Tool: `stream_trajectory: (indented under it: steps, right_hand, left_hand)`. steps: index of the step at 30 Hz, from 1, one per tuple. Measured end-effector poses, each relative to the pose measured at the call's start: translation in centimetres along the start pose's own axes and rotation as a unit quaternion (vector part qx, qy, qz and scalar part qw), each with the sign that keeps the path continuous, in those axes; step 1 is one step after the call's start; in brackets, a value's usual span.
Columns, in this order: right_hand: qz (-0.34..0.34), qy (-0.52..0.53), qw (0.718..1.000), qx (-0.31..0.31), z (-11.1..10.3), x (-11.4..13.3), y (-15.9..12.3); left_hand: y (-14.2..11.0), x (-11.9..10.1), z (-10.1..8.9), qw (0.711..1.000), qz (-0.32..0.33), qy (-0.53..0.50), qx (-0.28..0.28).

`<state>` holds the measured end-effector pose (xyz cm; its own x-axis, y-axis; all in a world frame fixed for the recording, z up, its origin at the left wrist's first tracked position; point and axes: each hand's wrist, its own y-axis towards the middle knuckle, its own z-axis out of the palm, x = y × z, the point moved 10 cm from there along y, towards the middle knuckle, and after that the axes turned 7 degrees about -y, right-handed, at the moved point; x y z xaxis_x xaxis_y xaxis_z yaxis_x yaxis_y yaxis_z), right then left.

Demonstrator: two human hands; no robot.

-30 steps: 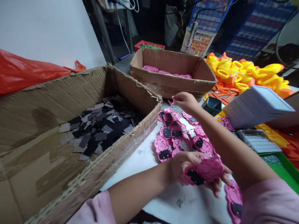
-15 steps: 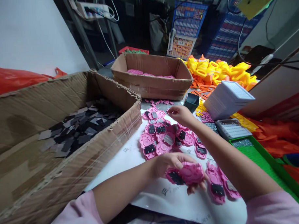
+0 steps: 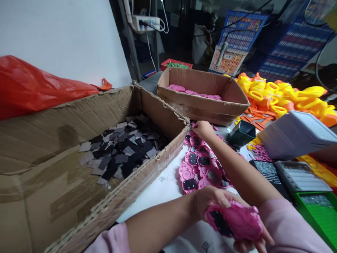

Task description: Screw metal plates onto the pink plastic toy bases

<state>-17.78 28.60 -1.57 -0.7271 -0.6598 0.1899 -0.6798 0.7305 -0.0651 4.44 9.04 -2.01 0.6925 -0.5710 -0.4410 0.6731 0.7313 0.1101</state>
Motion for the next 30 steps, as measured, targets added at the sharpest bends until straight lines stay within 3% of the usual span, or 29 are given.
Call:
stream_trajectory:
  steps: [4, 8, 11, 15, 17, 18, 19, 21, 24, 30]
  right_hand:
    - [-0.013, 0.040, 0.999, -0.024, -0.9, 0.7, -0.2]
    - [-0.050, 0.130, 0.988, -0.073, -4.6, 0.4, -3.3]
    - [-0.058, 0.219, 0.967, -0.113, -8.4, -2.3, -9.1]
    - [-0.040, 0.316, 0.929, -0.189, -12.5, -7.4, -20.5]
    - [-0.062, 0.418, 0.865, -0.271, -14.0, -9.2, -26.5]
    - [-0.077, 0.428, 0.849, -0.300, -14.3, -9.5, -28.9]
    - [-0.097, 0.409, 0.854, -0.308, -14.1, -9.2, -30.7]
    - [-0.141, 0.321, 0.886, -0.303, -13.1, -7.7, -32.4]
    - [-0.183, 0.204, 0.906, -0.323, -11.9, -6.2, -32.5]
    - [-0.185, 0.167, 0.896, -0.367, -10.8, -7.2, -32.4]
  left_hand:
    - [-0.1, -0.3, 0.5, 1.000, 0.000, 0.013, 0.012]
    - [-0.4, -1.0, 2.3, 0.998, -0.006, 0.007, 0.060]
    - [-0.7, -2.4, 3.0, 0.998, 0.039, -0.019, 0.051]
    - [-0.9, -3.2, 4.3, 0.993, 0.079, -0.077, 0.045]
    - [-0.8, -3.2, 4.7, 0.990, 0.098, -0.096, 0.033]
    - [-0.7, -3.1, 4.7, 0.988, 0.111, -0.102, 0.016]
    - [-0.6, -3.0, 4.5, 0.986, 0.122, -0.109, -0.005]
    - [-0.4, -2.6, 3.7, 0.981, 0.141, -0.122, -0.055]
    - [-0.5, -2.2, 2.5, 0.974, 0.161, -0.116, -0.111]
    - [-0.2, -1.9, 2.2, 0.980, 0.146, -0.056, -0.127]
